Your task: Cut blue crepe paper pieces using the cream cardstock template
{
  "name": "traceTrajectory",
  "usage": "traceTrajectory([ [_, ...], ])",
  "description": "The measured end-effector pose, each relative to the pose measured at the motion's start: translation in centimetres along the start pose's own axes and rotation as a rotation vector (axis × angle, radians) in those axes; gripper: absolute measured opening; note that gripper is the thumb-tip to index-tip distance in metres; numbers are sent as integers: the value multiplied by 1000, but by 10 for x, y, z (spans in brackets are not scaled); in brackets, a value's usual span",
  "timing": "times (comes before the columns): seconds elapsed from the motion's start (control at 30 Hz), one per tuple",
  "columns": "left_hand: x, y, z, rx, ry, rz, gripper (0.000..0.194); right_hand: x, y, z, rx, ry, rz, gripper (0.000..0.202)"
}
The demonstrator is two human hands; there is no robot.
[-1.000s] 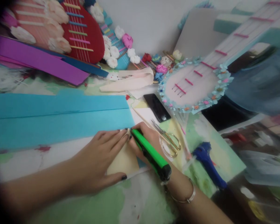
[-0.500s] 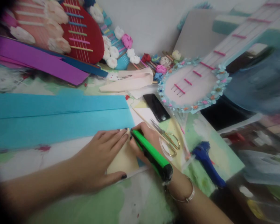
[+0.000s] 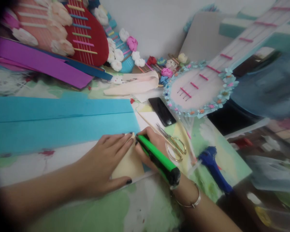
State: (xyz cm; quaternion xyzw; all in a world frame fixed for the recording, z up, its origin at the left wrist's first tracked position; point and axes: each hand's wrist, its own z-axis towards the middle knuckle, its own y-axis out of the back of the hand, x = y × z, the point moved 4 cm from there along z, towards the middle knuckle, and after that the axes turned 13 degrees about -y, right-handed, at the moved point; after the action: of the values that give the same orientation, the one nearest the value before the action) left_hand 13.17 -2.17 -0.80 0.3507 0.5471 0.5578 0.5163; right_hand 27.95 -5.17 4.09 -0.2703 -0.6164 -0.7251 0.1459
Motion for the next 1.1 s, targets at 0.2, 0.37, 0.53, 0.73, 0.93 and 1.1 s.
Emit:
traceTrajectory([
  [0.2,0,1,0,-2,2,2,87,-6,-2,0,1,-14,36,10],
  [0.37,0,2,0,-4,-2,1,86,-11,-5,0,-3,-28,59,9],
  [0.53,-1,1,0,-7,-13,14,86,-5,-1,-2,4,-42,40,8],
  [0.73,0,-1,1,-12,-18,28,87,-8,-2,-3,19,-4,54,9],
  [0.93,0,0,0,-31,-19,36,86,-15,-6,-3,-2,10,70,9],
  [1.1,1,0,-1,-39,-20,37,86,-14,-5,-5,-9,9,49,12],
])
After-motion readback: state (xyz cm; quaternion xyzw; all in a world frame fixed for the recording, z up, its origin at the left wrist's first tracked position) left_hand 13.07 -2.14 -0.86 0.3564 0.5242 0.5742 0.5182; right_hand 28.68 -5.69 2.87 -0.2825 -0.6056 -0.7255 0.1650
